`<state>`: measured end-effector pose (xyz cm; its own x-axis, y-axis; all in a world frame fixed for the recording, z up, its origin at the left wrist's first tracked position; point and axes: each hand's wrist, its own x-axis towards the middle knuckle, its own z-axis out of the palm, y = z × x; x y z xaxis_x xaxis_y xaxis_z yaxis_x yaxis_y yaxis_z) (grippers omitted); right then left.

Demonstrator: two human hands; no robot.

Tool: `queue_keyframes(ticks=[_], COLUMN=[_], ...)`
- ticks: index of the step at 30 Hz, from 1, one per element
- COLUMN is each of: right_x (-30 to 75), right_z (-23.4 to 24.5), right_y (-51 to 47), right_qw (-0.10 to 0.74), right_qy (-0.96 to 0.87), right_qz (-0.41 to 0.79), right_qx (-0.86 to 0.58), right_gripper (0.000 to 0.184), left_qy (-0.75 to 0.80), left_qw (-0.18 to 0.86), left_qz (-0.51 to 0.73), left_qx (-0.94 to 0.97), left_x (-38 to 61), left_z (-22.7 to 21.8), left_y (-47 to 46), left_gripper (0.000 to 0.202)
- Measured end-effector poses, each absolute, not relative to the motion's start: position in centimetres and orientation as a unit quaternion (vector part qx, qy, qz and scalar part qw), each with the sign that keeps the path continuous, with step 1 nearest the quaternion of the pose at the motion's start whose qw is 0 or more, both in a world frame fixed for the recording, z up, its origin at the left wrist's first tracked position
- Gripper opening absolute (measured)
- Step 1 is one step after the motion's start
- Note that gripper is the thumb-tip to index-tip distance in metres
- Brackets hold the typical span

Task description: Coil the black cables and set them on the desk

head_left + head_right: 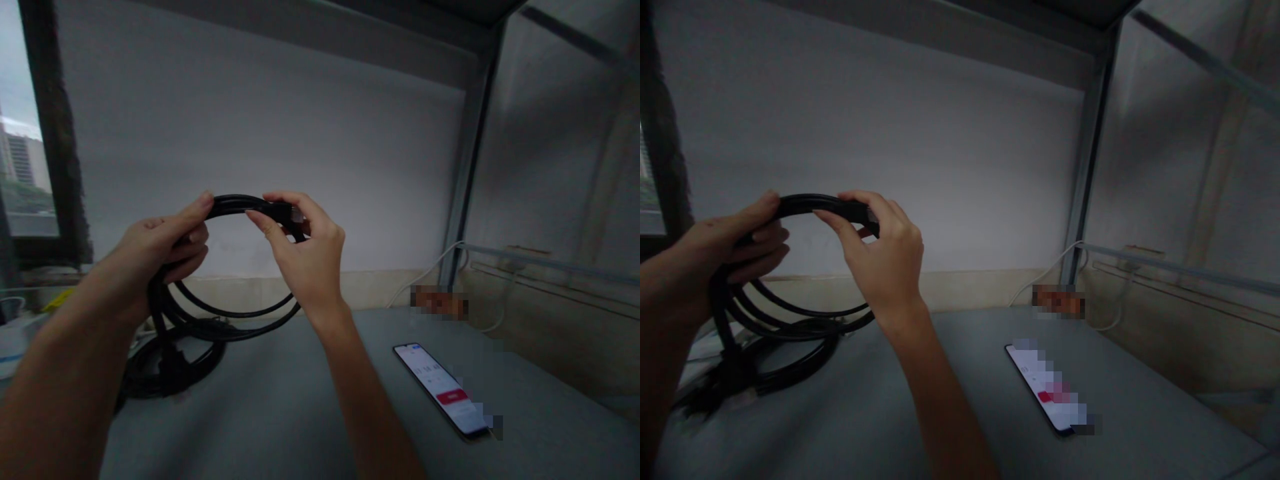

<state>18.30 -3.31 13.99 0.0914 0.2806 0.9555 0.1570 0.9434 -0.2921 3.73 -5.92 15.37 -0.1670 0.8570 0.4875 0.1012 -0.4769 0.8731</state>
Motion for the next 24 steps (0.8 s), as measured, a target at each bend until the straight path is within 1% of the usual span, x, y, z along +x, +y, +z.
queue_keyframes(ticks=[8, 16, 24], right_x=[18.48, 18.44, 18.51], right_z=[14.16, 14.13, 14.16], right_y=[-3.46, -3.56, -3.57], right_qw=[0.72, 0.718, 0.714], right_qy=[-0.671, -0.676, -0.679], right_qz=[0.057, 0.057, 0.061], right_qx=[-0.166, -0.159, -0.162], right_gripper=[0.017, 0.019, 0.02], left_qy=[0.38, 0.39, 0.382], left_qw=[0.3, 0.289, 0.289], left_qz=[0.654, 0.658, 0.66], left_qx=[0.581, 0.576, 0.579], left_x=[3.62, 3.96, 4.19], left_z=[15.19, 15.47, 15.41], left_y=[-5.69, -6.08, -6.22], left_gripper=[0.045, 0.046, 0.043])
